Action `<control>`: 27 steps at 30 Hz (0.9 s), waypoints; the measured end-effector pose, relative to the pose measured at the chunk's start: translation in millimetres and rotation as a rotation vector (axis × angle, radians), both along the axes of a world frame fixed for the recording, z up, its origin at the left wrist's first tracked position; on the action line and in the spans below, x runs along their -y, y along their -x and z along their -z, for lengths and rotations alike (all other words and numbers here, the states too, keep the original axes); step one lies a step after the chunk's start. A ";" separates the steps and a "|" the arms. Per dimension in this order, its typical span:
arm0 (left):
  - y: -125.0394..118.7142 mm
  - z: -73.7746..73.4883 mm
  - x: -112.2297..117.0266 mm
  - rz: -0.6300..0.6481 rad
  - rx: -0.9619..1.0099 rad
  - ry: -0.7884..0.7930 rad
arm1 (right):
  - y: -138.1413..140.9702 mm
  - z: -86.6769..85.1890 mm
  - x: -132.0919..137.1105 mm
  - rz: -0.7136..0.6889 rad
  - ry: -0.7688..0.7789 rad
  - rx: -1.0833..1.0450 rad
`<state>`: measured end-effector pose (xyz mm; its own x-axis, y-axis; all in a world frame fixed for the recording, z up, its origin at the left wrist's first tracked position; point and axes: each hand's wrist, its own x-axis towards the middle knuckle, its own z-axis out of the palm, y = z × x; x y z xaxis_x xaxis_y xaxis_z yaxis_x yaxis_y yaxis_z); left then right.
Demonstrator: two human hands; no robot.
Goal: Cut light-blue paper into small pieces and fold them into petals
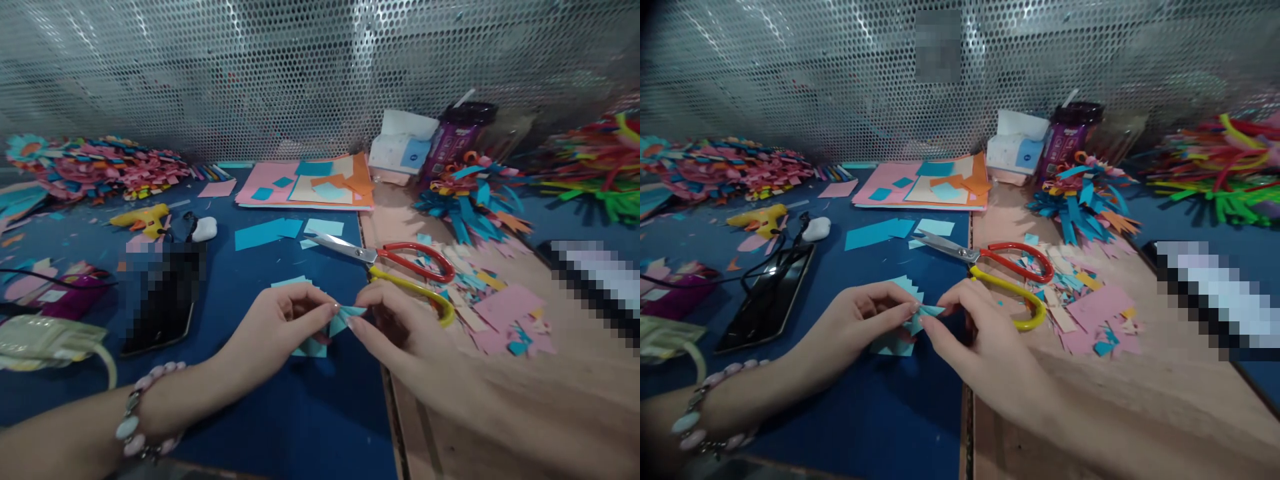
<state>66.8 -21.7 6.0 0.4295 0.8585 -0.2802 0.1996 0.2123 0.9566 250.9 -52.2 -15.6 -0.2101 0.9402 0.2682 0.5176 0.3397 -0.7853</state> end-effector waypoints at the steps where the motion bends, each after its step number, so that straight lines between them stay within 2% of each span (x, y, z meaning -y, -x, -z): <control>1: 0.1 0.3 0.0 0.003 -0.024 -0.036 | 1.1 0.2 -0.4 -0.016 0.002 -0.004; 5: 0.7 0.9 -1.2 0.021 -0.048 -0.084 | 1.7 -1.6 0.4 -0.068 0.045 -0.037; 10: 2.5 0.5 -4.1 0.078 -0.017 -0.015 | 0.5 -6.9 1.9 -0.038 0.147 -0.106; 14: 3.2 1.2 -3.8 0.081 -0.001 0.021 | 2.8 -8.6 2.5 -0.004 0.160 -0.098; 17: 3.0 0.9 -2.9 0.061 -0.022 0.006 | 3.5 -7.8 2.5 0.015 0.150 -0.104; 21: 2.8 -1.4 -2.9 0.099 -0.084 -0.018 | 1.6 -9.3 1.6 0.049 0.127 -0.042; 27: 3.4 -3.8 -6.6 0.262 -0.080 -0.001 | -5.6 -15.3 0.9 -0.089 0.138 -0.026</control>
